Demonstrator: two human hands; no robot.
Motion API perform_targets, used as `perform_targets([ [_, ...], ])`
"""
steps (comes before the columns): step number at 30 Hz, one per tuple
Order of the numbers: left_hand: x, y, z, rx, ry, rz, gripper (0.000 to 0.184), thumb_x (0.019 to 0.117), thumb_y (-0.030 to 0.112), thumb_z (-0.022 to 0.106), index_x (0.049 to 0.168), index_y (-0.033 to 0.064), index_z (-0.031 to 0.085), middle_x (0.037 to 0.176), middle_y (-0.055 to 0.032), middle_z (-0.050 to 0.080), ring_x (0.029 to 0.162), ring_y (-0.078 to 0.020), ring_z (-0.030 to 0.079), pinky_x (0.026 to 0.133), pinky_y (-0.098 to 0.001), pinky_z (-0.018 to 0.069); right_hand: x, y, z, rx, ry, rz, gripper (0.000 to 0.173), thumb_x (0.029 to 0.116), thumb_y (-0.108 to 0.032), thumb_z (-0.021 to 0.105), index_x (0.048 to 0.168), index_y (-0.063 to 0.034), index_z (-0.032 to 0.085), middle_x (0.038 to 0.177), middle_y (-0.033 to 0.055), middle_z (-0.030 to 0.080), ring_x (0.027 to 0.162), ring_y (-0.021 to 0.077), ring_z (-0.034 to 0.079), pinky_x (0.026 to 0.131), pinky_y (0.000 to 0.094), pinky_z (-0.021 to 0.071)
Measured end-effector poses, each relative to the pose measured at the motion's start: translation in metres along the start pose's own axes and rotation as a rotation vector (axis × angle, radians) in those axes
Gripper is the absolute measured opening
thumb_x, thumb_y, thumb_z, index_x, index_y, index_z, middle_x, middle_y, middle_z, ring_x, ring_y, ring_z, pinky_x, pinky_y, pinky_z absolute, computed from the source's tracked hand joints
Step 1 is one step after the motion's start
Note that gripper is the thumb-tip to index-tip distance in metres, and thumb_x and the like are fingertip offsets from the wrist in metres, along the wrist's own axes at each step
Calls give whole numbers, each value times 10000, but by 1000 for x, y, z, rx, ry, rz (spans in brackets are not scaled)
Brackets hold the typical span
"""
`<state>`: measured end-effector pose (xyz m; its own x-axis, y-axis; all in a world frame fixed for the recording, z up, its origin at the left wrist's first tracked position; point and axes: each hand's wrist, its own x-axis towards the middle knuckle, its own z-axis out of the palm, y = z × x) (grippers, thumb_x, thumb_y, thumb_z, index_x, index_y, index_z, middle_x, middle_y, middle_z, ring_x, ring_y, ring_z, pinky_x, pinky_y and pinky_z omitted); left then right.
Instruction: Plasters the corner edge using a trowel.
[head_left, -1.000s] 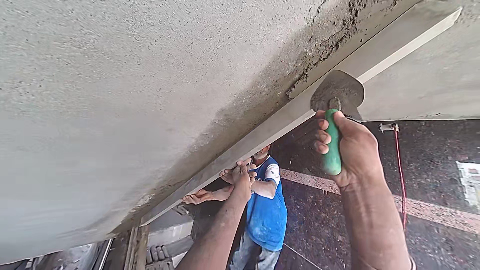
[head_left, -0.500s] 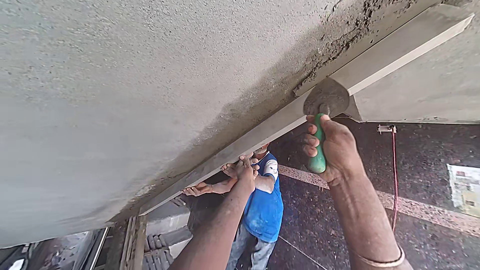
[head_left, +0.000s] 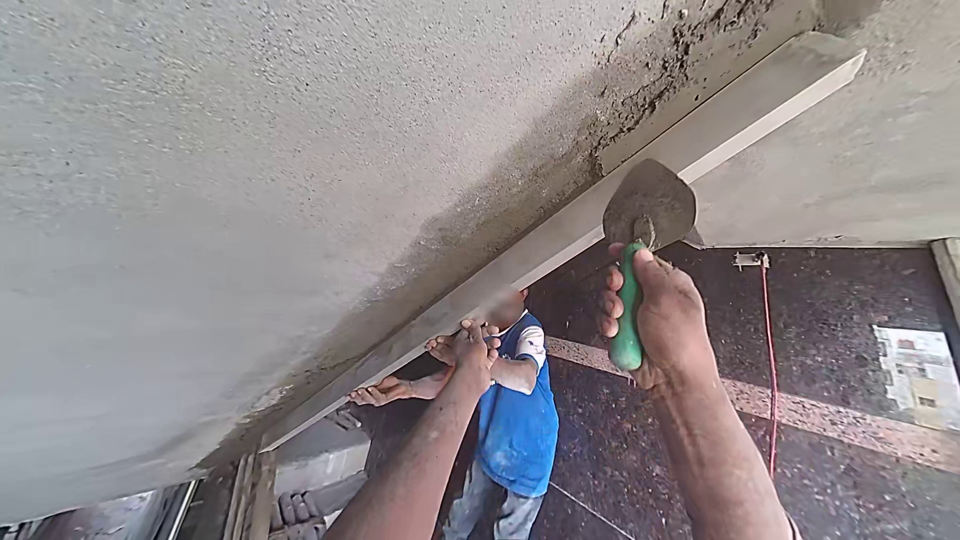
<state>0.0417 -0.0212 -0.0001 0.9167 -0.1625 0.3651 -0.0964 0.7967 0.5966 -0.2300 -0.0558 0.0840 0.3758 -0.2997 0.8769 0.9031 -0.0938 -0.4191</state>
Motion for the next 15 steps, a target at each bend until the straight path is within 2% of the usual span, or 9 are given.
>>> perform_targets([
  [4, 2, 1, -2, 17, -2, -18, 432, 1119, 391, 321, 1235, 102, 619, 823, -57, 651, 570, -125, 565, 500, -244, 456, 23, -40, 2, 51, 85, -47, 412, 1143, -354, 248, 1081, -74, 543, 693, 8, 540, 418, 64, 496, 367, 207, 476],
  [10, 0, 1, -1, 2, 17, -20, 406, 1120, 370, 338, 1230, 102, 623, 835, -55, 657, 583, -126, 573, 513, -240, 458, 48, -72, 5, 71, 100, 15, 399, 1136, -369, 267, 981, -110, 528, 687, -16, 529, 444, 47, 511, 380, 186, 469],
  [15, 0, 0, 1, -23, 17, 3, 400, 1122, 355, 337, 1245, 95, 615, 834, -63, 669, 573, -123, 574, 508, -238, 461, 39, -65, 4, 38, 18, 151, 431, 1128, -419, 256, 1057, -105, 543, 685, -17, 504, 431, 43, 483, 370, 182, 450],
])
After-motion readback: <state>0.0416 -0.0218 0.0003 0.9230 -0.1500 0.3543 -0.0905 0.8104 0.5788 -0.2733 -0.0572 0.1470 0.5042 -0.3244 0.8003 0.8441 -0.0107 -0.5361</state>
